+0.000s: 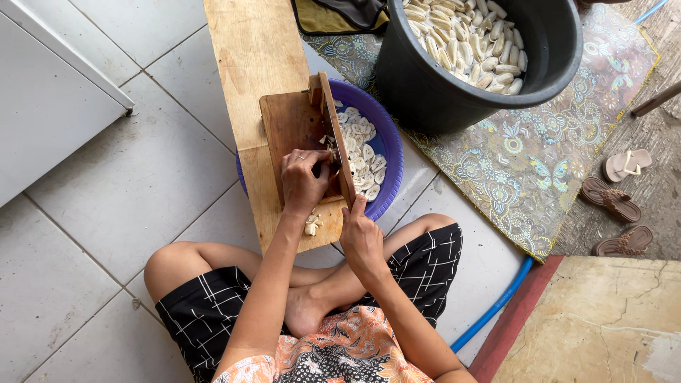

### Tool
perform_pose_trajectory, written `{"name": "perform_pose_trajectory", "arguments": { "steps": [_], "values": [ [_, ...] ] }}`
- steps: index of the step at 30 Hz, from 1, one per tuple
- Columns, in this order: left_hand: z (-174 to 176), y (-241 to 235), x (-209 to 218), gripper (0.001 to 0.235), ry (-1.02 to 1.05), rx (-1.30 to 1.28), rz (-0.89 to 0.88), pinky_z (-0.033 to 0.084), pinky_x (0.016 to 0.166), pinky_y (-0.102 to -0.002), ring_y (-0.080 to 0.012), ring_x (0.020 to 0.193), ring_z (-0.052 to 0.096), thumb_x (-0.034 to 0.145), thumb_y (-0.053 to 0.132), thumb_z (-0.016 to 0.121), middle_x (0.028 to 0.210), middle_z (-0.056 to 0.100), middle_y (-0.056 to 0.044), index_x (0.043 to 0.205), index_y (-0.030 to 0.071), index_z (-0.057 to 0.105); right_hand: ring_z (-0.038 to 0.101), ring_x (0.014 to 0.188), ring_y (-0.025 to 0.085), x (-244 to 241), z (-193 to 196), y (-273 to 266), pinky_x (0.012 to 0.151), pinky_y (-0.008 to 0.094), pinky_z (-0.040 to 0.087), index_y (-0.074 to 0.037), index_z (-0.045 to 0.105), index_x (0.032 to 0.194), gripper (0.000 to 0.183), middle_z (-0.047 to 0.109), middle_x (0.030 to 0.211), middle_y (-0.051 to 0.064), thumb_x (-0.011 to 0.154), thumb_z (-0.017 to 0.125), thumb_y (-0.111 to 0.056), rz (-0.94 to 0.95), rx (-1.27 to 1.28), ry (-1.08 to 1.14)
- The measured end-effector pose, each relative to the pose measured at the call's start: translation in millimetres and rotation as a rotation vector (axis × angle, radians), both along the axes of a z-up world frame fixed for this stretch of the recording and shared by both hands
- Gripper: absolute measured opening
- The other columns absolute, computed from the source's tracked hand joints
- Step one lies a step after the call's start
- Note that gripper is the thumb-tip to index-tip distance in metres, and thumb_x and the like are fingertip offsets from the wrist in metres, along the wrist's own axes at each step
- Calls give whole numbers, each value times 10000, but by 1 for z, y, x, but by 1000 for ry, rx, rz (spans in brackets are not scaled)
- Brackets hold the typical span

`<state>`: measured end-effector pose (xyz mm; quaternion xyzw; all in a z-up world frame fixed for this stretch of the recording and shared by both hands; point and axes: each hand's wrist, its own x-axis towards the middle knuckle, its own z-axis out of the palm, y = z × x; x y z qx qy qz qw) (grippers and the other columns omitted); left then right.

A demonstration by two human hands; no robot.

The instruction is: The person sits on the floor and uses a wooden slicing device to cut white, elongated vegetables into thin slices. The sliced pieces fall into a purple bowl placed beneath the slicer, while whole vegetables are stored in a large black bucket nearby.

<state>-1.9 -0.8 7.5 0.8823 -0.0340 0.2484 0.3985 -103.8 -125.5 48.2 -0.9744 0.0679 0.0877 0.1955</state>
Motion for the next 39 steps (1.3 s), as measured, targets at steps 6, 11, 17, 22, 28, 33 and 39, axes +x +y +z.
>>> {"name": "perform_pose_trajectory", "arguments": {
  "steps": [6, 11, 17, 22, 28, 33, 39],
  "values": [
    [-13, 1, 2, 109, -17, -17, 7, 415, 869, -281, -114, 858, 625, 757, 182, 729, 825, 706, 100, 830, 262, 708, 671, 781, 479, 4, 29, 0, 716, 570, 533, -135, 324, 1197, 283, 639, 751, 234, 1021, 294, -355, 11, 58, 84],
    [-19, 1, 5, 136, -49, -22, -5, 411, 862, -291, -136, 851, 621, 732, 143, 724, 805, 700, 75, 826, 241, 711, 675, 772, 471, 14, 96, 2, 694, 558, 537, -127, 325, 1154, 242, 628, 764, 232, 1019, 264, -318, 83, 29, 109],
    [-24, 0, 8, 152, -53, -45, 5, 407, 870, -284, -139, 827, 625, 717, 126, 726, 774, 698, 69, 817, 239, 713, 667, 804, 490, 15, 110, 5, 722, 563, 535, -96, 322, 1165, 259, 622, 791, 257, 1018, 261, -300, 80, 32, 134],
    [-22, 0, 6, 116, -24, -51, 12, 409, 871, -288, -145, 817, 632, 728, 155, 752, 770, 709, 64, 803, 236, 716, 654, 831, 510, 10, 86, 6, 752, 575, 527, -97, 305, 1205, 283, 626, 796, 261, 1020, 281, -309, 38, 36, 146],
    [-15, 1, 4, 89, 13, -77, 15, 409, 888, -274, -126, 809, 629, 751, 173, 755, 770, 714, 87, 775, 244, 705, 659, 790, 505, 6, 44, 1, 716, 571, 534, -103, 308, 1258, 330, 632, 761, 258, 1016, 305, -328, 18, 42, 123],
    [-15, 0, 3, 101, 37, -63, 21, 416, 875, -279, -122, 802, 628, 762, 166, 762, 771, 717, 102, 764, 250, 706, 664, 760, 498, 3, 16, 1, 699, 581, 537, -110, 324, 1262, 326, 634, 731, 260, 1014, 323, -321, 6, 76, 69],
    [-6, -1, 2, 130, 32, -25, 24, 423, 869, -294, -129, 838, 621, 733, 144, 763, 791, 714, 86, 779, 243, 693, 682, 730, 456, 2, 5, 0, 675, 540, 548, -132, 330, 1263, 318, 637, 701, 241, 1014, 329, -331, 11, 17, 16]
  ]
}}
